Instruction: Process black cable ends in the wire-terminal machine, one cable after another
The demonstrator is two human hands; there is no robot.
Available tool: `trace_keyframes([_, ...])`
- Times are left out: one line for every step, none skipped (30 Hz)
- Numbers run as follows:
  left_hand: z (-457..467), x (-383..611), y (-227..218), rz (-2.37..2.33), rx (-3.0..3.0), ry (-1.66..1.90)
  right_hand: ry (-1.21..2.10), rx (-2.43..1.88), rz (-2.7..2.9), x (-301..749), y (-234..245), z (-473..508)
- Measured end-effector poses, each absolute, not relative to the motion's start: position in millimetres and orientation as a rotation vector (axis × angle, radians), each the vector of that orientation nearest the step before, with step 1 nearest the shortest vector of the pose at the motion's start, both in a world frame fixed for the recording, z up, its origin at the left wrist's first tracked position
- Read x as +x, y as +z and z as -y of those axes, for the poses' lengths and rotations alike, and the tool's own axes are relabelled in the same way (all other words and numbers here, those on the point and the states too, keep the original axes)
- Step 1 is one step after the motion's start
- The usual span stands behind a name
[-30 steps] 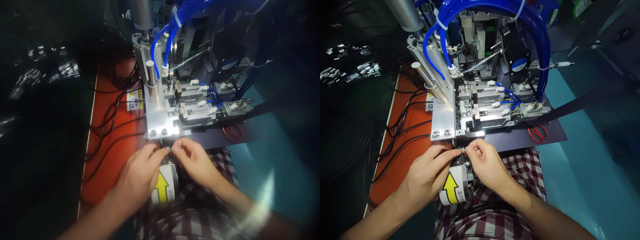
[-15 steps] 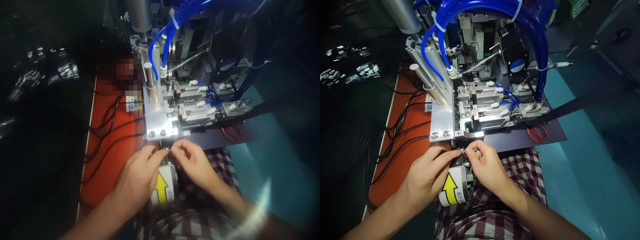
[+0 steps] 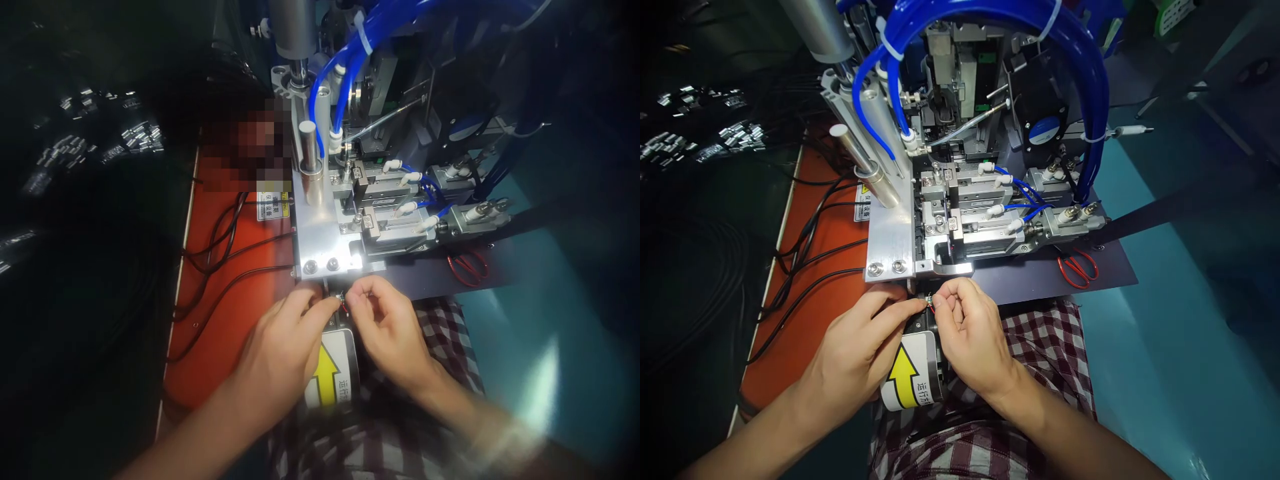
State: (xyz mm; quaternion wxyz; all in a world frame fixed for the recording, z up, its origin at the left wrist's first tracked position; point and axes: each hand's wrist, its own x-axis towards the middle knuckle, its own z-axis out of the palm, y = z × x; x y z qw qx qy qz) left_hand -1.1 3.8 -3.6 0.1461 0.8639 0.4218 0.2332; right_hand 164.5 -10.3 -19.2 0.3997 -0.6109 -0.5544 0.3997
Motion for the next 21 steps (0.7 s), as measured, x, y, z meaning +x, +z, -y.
trace_keyframes([-4,-1,-4,-1.21,2.487,0.676,1.006,-1.551,1.4,163,-19,11])
trace_keyframes([-4,-1,-4,-1.206,2.487,0.678,1.005,-1.555,1.389,162,-19,12])
trace_keyframes([-4,-1,-4,-1.202,2.486,0.681,1.009,-1.555,1.371,160,-19,13])
trace_keyframes([-3,-1,-4,-1.198,2.488,0.682,1.016,-1.553,1.346,159,-19,13])
trace_keyframes([-3,-1,-4,-1.197,2.49,0.68,1.024,-1.549,1.316,157,-20,13])
trace_keyframes([-3,-1,-5,-1.198,2.493,0.678,1.041,-1.547,1.279,155,-21,13])
trace_keyframes([-2,-2,-5,-1.196,2.496,0.677,1.068,-1.55,1.234,154,-22,13])
trace_keyframes([-2,-2,-5,-1.195,2.499,0.674,1.104,-1.562,1.18,154,-23,12])
trace_keyframes([-2,-2,-5,-1.196,2.502,0.669,1.158,-1.581,1.112,154,-24,11])
trace_keyframes([-2,-3,-5,-1.195,2.504,0.663,1.231,-1.6,1.027,155,-24,10])
trace_keyframes([-2,-3,-5,-1.195,2.504,0.661,1.317,-1.609,0.934,157,-25,9])
trace_keyframes([-2,-3,-5,-1.195,2.502,0.659,1.411,-1.604,0.844,159,-25,9])
trace_keyframes([-2,-3,-5,-1.194,2.498,0.659,1.495,-1.583,0.767,161,-24,10])
trace_keyframes([-2,-2,-5,-1.195,2.493,0.662,1.565,-1.552,0.709,163,-23,11])
trace_keyframes([-2,-2,-5,-1.195,2.486,0.665,1.614,-1.524,0.677,165,-22,13])
trace_keyframes([-1,-3,-6,-1.196,2.479,0.664,1.646,-1.501,0.673,166,-21,16])
trace_keyframes([-1,-3,-6,-1.202,2.471,0.663,1.67,-1.486,0.689,167,-20,19])
trace_keyframes([0,-3,-7,-1.207,2.465,0.658,1.688,-1.479,0.71,166,-20,22])
trace_keyframes([0,-4,-8,-1.215,2.456,0.656,1.697,-1.481,0.734,165,-19,24])
trace_keyframes([1,-4,-10,-1.224,2.448,0.654,1.695,-1.49,0.757,163,-19,26])
trace_keyframes([1,-5,-11,-1.233,2.441,0.656,1.671,-1.508,0.776,161,-19,27])
